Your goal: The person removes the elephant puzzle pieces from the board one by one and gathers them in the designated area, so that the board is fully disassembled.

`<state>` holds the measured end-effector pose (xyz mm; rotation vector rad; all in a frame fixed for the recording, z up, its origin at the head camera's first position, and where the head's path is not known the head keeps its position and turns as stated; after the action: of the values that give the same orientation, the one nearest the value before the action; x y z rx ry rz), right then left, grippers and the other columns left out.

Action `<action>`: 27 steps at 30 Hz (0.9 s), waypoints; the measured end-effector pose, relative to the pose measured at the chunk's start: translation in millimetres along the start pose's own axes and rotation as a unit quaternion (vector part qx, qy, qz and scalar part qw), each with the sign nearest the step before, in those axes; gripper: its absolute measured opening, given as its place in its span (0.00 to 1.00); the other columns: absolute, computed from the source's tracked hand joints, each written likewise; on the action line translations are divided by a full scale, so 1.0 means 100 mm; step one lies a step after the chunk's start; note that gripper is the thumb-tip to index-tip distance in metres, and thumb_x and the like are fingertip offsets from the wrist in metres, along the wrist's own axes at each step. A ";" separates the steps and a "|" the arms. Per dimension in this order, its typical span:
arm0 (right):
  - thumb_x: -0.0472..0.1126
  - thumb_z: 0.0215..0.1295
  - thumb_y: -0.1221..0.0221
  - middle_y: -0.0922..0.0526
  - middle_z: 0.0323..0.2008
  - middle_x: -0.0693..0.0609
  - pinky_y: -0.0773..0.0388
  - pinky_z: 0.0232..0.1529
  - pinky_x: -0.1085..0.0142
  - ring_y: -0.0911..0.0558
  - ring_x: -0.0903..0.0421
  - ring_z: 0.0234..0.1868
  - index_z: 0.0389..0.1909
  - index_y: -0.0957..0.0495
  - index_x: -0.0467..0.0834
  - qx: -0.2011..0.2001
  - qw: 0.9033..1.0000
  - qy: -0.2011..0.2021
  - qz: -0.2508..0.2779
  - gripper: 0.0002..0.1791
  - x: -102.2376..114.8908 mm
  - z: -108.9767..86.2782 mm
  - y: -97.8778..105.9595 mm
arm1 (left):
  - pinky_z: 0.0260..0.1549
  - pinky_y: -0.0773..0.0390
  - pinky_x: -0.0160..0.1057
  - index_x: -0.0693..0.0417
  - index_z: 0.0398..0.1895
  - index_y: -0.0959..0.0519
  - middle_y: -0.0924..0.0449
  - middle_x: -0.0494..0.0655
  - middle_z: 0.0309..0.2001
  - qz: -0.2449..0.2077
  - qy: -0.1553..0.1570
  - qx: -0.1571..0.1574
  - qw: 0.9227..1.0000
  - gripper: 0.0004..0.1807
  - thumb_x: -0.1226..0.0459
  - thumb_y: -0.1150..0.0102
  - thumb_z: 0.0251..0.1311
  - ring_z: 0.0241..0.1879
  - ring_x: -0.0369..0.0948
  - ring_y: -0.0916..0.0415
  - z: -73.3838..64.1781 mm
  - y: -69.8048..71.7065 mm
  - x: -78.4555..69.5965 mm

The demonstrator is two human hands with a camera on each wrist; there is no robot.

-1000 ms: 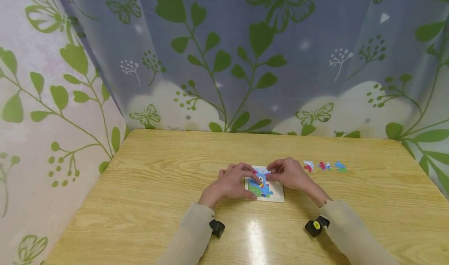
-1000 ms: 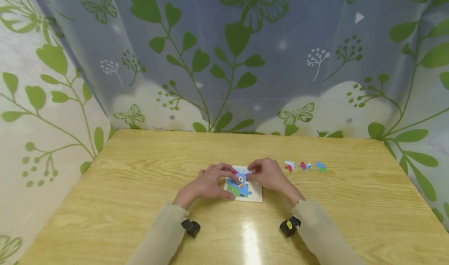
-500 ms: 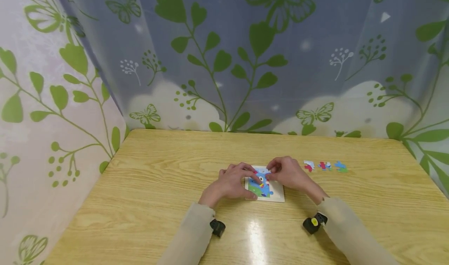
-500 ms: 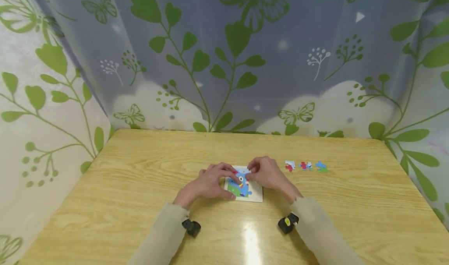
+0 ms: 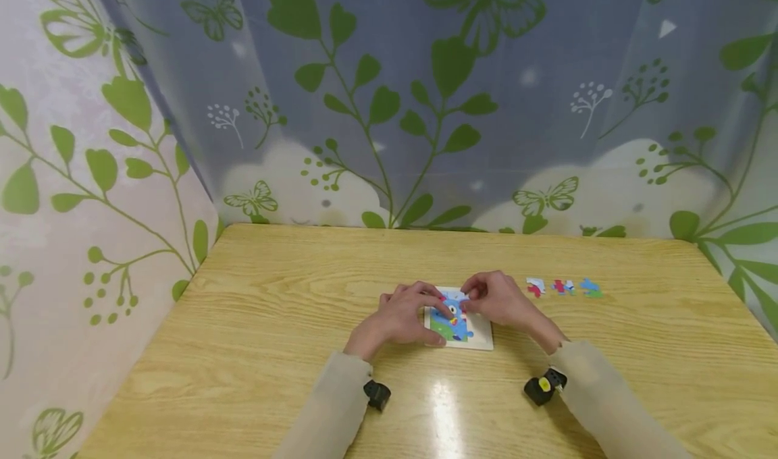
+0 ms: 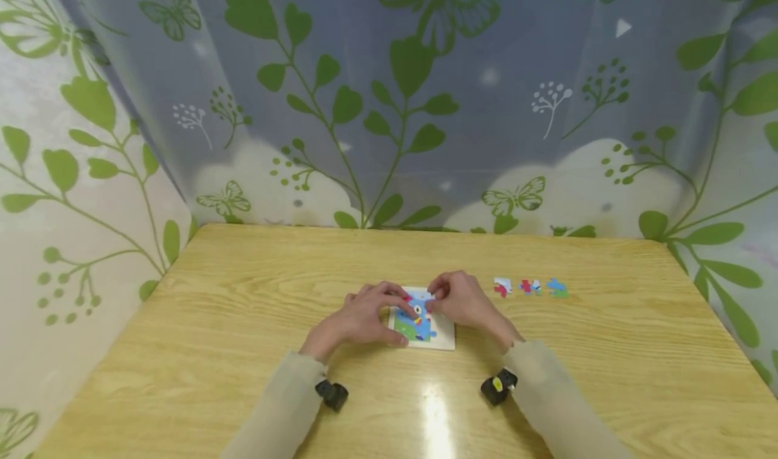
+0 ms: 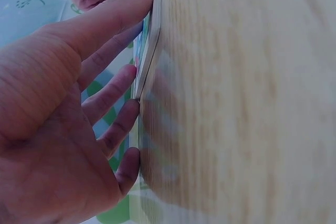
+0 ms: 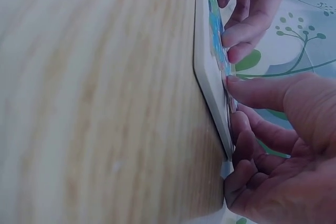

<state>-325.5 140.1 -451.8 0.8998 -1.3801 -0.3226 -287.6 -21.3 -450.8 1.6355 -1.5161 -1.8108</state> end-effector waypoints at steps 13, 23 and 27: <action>0.36 0.61 0.30 0.19 0.33 0.48 0.27 0.36 0.66 0.24 0.56 0.33 0.41 0.19 0.37 -0.013 1.000 -0.008 0.010 0.10 0.04 -0.01 -0.02 | 0.63 0.43 0.60 0.28 0.50 0.14 0.31 0.34 0.68 -0.006 0.003 -0.004 1.000 0.18 0.50 0.24 0.55 0.71 0.51 0.40 -0.01 -0.01 0.02; 0.36 0.63 0.32 0.18 0.32 0.49 0.27 0.35 0.66 0.24 0.56 0.33 0.42 0.18 0.39 -0.015 1.000 0.016 0.011 0.09 0.00 -0.01 0.01 | 0.63 0.43 0.60 0.28 0.50 0.14 0.31 0.34 0.69 -0.002 0.002 -0.004 1.000 0.18 0.50 0.24 0.55 0.71 0.50 0.40 -0.01 0.00 0.01; 0.35 0.64 0.33 0.17 0.33 0.48 0.26 0.35 0.66 0.23 0.56 0.33 0.42 0.19 0.40 -0.018 0.999 0.023 0.014 0.08 0.02 -0.04 0.03 | 0.64 0.43 0.60 0.27 0.51 0.14 0.31 0.33 0.70 0.000 0.003 -0.002 1.000 0.18 0.50 0.25 0.56 0.72 0.50 0.41 0.00 -0.01 0.01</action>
<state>-322.7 142.0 -448.6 0.8532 -1.3390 -0.3023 -287.4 -21.7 -451.6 1.6374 -1.5086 -1.8062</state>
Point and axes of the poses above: each hand's wrist, its own z-axis towards the middle knuckle, its own y-axis out of the back of the hand, x = y × z, the point moved 8 cm from there along z, towards the middle knuckle
